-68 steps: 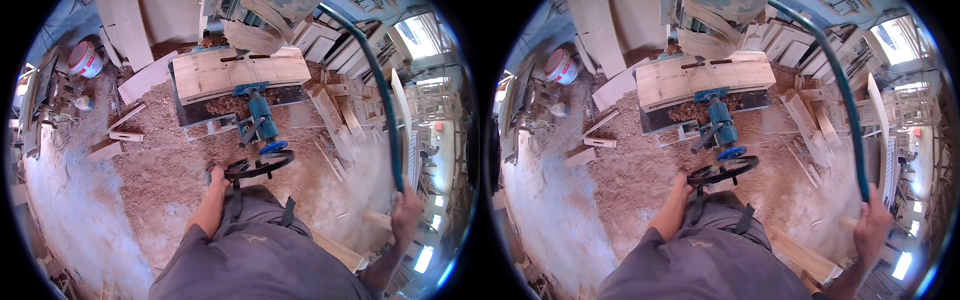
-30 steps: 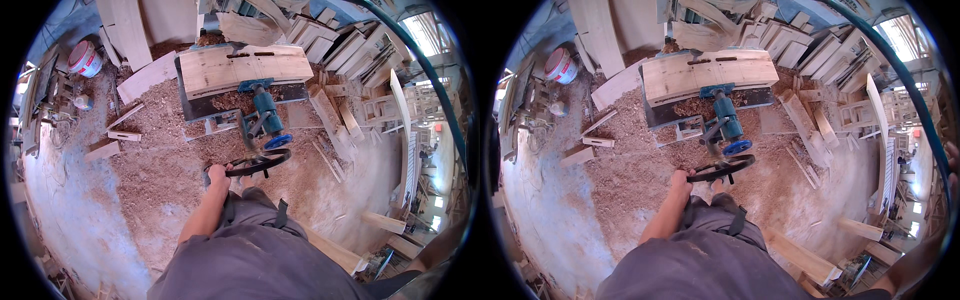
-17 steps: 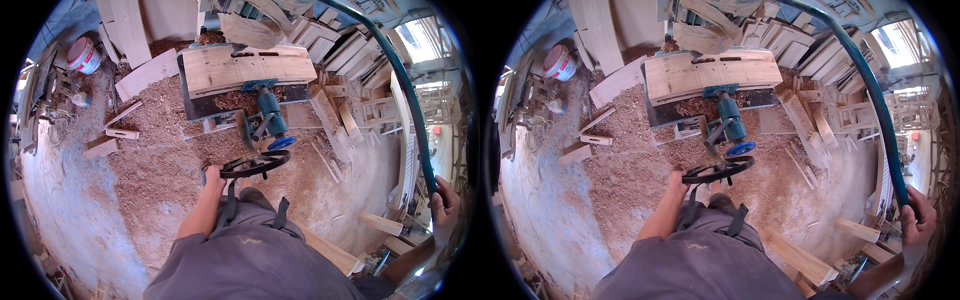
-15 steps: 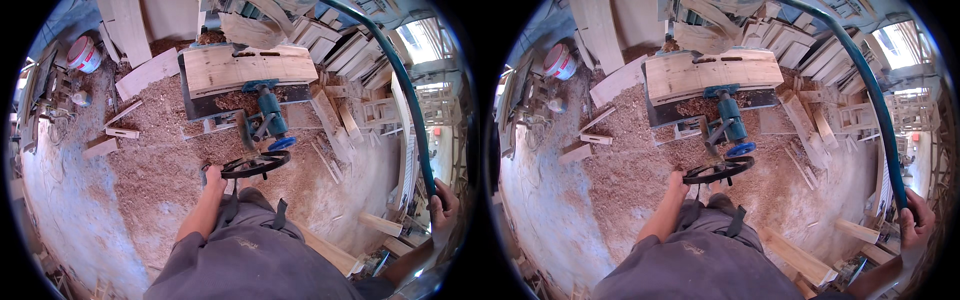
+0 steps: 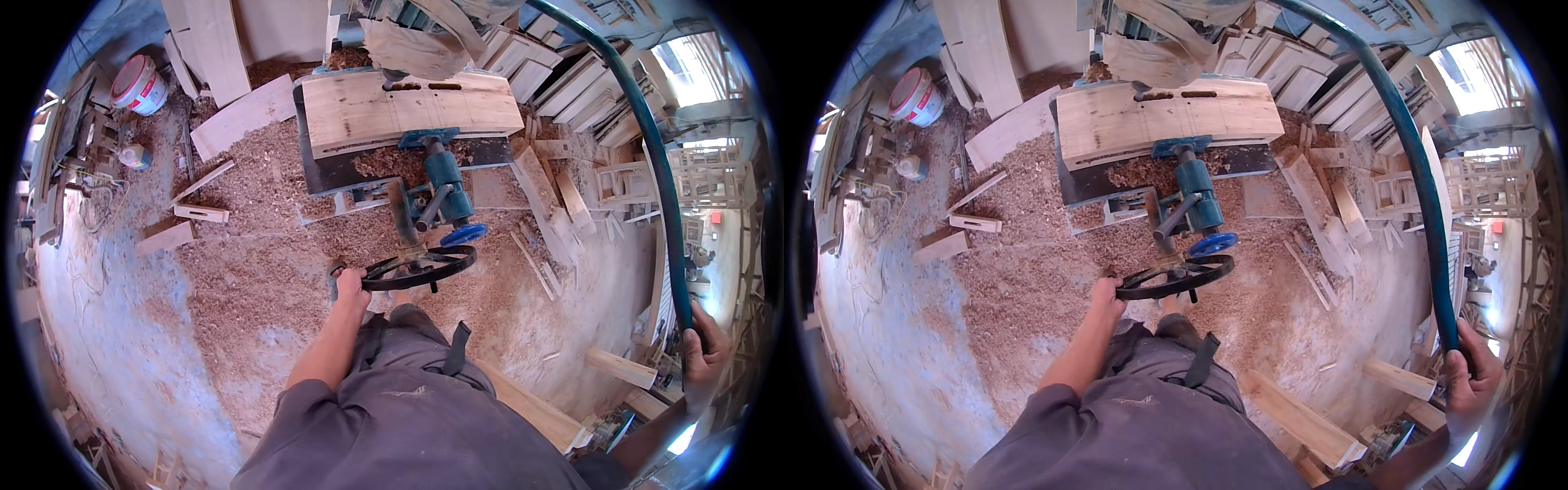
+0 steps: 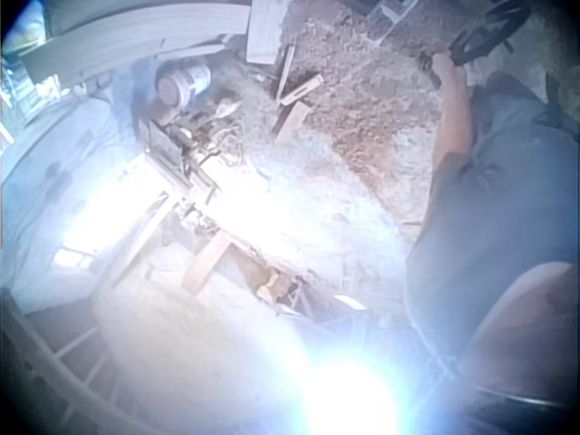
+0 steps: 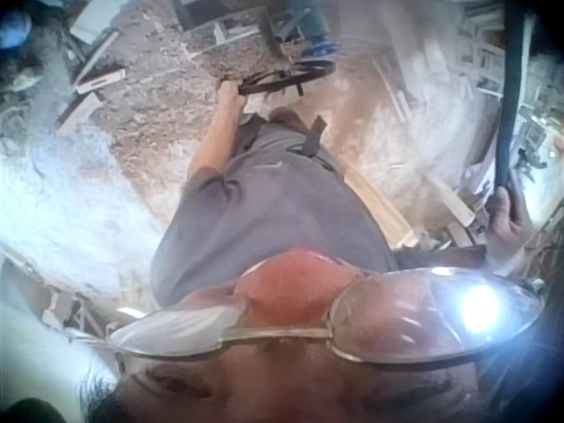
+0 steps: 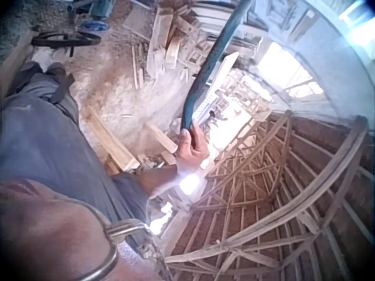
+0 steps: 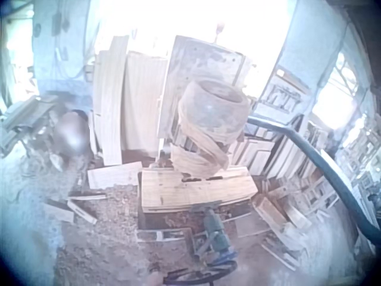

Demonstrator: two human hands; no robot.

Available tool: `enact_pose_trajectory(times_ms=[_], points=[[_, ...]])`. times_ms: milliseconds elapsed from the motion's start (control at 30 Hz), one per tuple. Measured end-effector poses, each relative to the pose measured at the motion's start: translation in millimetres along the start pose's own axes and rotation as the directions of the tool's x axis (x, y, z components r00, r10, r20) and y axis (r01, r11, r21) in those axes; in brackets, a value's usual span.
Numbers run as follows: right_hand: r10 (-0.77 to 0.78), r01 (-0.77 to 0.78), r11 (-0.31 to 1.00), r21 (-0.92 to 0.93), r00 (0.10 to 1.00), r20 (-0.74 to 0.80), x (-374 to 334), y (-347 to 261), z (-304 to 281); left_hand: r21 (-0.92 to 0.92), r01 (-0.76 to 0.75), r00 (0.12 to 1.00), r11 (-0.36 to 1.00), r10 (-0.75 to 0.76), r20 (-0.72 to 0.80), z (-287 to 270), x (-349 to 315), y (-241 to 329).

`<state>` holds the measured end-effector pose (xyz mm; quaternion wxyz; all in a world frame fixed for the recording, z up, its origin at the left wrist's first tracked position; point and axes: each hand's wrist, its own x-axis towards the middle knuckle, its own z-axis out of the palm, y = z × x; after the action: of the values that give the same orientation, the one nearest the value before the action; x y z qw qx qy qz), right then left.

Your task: The person operates a drill press to bore elongated slots into a rectangular wooden plank. They secure the plank, lower the drill bit using a handwheel, and then remove the plank to inspect the cut before repeating the process.

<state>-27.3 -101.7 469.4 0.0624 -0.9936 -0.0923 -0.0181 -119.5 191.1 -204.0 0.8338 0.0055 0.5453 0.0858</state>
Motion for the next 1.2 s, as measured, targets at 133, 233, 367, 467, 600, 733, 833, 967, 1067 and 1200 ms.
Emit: enact_pose_trajectory(times_ms=[133,233,367,467,600,733,833,967,1067,1200], points=[[0.023,-0.023,0.995,0.098,1.0,-0.002,-5,9,12,0.017,0.067,0.998,0.998,-0.067,-0.009,3,-4,-2],[0.041,-0.044,0.982,0.184,0.999,0.02,-8,9,27,0.013,0.017,1.0,1.0,-0.017,-0.001,-8,11,-7],[0.144,-0.148,0.954,0.26,0.989,0.035,-16,5,51,0.044,0.115,0.993,0.992,-0.114,-0.013,17,-21,9],[0.068,-0.075,0.967,0.242,0.997,0.038,-13,5,52,0.06,0.041,0.999,0.997,-0.04,-0.012,15,-21,5],[0.128,-0.143,0.939,0.312,0.989,0.07,-13,9,60,0.057,0.133,0.991,0.99,-0.131,-0.023,7,-11,11],[0.15,-0.157,0.939,0.305,0.988,0.047,-17,11,65,0.112,0.09,0.996,0.99,-0.086,-0.038,35,-49,18],[0.149,-0.15,0.928,0.34,0.988,0.029,-18,12,74,0.083,0.031,0.999,0.996,-0.028,-0.032,25,-39,13],[0.119,-0.129,0.93,0.344,0.992,0.05,-20,16,85,0.108,0.022,0.998,0.994,-0.016,-0.053,32,-46,13],[0.127,-0.13,0.915,0.382,0.991,0.032,-20,16,96,0.126,0.0,0.999,0.992,0.006,-0.047,28,-43,13],[0.111,-0.099,0.913,0.397,0.994,-0.006,-26,22,130,0.175,0.019,0.998,0.984,-0.007,-0.066,45,-69,17]])
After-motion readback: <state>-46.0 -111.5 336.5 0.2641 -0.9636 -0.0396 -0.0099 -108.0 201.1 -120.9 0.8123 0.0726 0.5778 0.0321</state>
